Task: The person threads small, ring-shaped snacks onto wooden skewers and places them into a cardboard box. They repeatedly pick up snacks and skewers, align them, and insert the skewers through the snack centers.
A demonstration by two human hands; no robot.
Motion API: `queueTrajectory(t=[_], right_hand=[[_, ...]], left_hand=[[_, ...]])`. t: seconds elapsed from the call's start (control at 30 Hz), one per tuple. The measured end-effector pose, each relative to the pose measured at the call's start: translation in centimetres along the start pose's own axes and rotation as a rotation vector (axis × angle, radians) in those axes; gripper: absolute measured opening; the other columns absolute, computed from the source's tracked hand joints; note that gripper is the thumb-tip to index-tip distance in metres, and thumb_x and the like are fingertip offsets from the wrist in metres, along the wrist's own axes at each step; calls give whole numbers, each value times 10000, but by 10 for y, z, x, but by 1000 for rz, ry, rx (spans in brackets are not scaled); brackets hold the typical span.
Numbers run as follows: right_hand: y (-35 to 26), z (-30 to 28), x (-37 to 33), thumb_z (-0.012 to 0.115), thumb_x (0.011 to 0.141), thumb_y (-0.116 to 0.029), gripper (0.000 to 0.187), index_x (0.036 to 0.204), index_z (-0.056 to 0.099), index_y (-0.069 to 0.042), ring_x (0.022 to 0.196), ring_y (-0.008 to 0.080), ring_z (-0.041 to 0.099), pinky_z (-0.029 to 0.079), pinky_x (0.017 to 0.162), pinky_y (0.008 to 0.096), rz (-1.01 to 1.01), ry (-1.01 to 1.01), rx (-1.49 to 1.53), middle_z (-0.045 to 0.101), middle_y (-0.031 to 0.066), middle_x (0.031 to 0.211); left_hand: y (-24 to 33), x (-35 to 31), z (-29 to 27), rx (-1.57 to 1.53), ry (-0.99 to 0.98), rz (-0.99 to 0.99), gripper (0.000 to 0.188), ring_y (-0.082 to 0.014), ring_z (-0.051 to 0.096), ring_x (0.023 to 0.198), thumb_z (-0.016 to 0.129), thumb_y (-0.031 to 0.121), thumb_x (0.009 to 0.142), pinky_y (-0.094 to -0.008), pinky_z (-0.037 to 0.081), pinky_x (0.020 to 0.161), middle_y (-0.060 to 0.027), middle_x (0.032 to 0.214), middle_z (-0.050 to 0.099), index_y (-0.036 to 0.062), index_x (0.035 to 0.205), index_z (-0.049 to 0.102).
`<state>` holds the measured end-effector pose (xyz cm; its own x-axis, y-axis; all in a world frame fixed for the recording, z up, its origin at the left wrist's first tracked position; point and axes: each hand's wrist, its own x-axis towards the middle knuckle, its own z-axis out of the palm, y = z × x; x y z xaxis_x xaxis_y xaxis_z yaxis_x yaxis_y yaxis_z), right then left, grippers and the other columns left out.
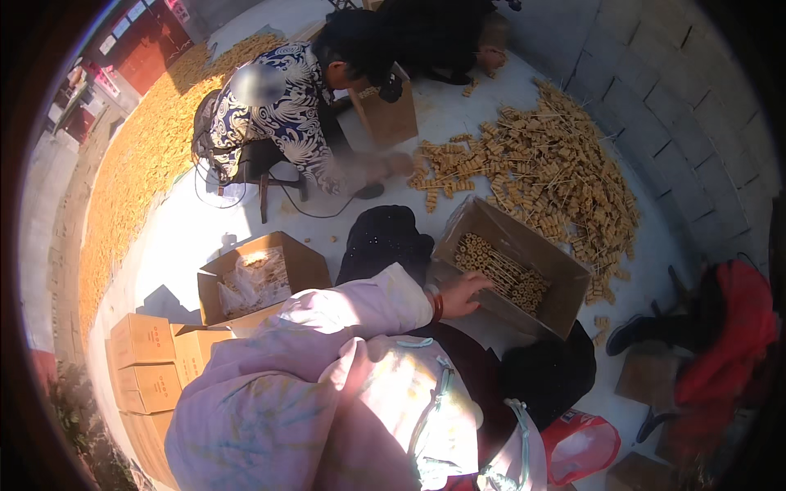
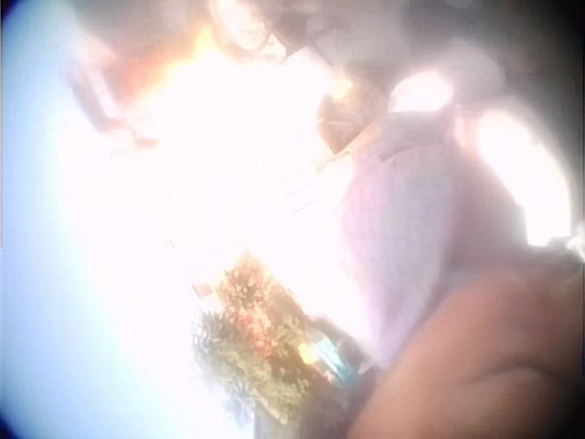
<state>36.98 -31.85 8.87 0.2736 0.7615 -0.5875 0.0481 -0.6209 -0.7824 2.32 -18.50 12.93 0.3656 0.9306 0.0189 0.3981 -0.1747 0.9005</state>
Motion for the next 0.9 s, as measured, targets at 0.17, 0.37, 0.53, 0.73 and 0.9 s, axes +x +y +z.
queueTrajectory(t=[0.17, 0.37, 0.53, 0.73, 0.9], right_hand=[[-5, 17, -12, 493, 986, -313, 328, 855, 593, -29, 765, 192, 569, 459, 688, 351, -53, -70, -129, 577, 38, 787], [1, 15, -39, 496, 982, -307, 316, 873, 597, -28, 778, 205, 579, 464, 694, 359, -59, -57, -122, 589, 52, 804], [8, 10, -46, 499, 979, -302, 307, 888, 600, -27, 790, 215, 588, 467, 700, 365, -58, -39, -123, 599, 63, 817], [14, 6, -38, 502, 976, -296, 297, 906, 604, -26, 803, 227, 599, 472, 707, 373, -80, -60, -165, 611, 77, 834], [6, -6, -25, 505, 973, -291, 289, 921, 607, -25, 814, 237, 607, 475, 712, 379, -100, -43, -280, 621, 88, 848]], left_hand=[[16, 2, -4, 124, -7, -16, 509, -196, 561, 651, 601, -82, 790, -320, 496, 644, -128, 1057, 590, 71, 1276, 599], [28, 4, -2, 432, -78, 217, 669, -346, 516, 1276, 610, -107, 747, -376, 473, 1017, -174, 1423, 457, 91, 1379, 516], [24, 1, -2, 242, -108, 34, 684, -300, 517, 1278, 644, -87, 771, -386, 458, 1055, -165, 1478, 391, 72, 1415, 474], [42, -5, -13, 336, -53, 90, 592, -297, 530, 1266, 617, -76, 803, -381, 458, 1048, -181, 1454, 414, 73, 1368, 528], [59, 8, -41, 321, 66, 109, 548, -322, 473, 1325, 647, -19, 810, -380, 399, 1088, -170, 1435, 462, 82, 1340, 548]])
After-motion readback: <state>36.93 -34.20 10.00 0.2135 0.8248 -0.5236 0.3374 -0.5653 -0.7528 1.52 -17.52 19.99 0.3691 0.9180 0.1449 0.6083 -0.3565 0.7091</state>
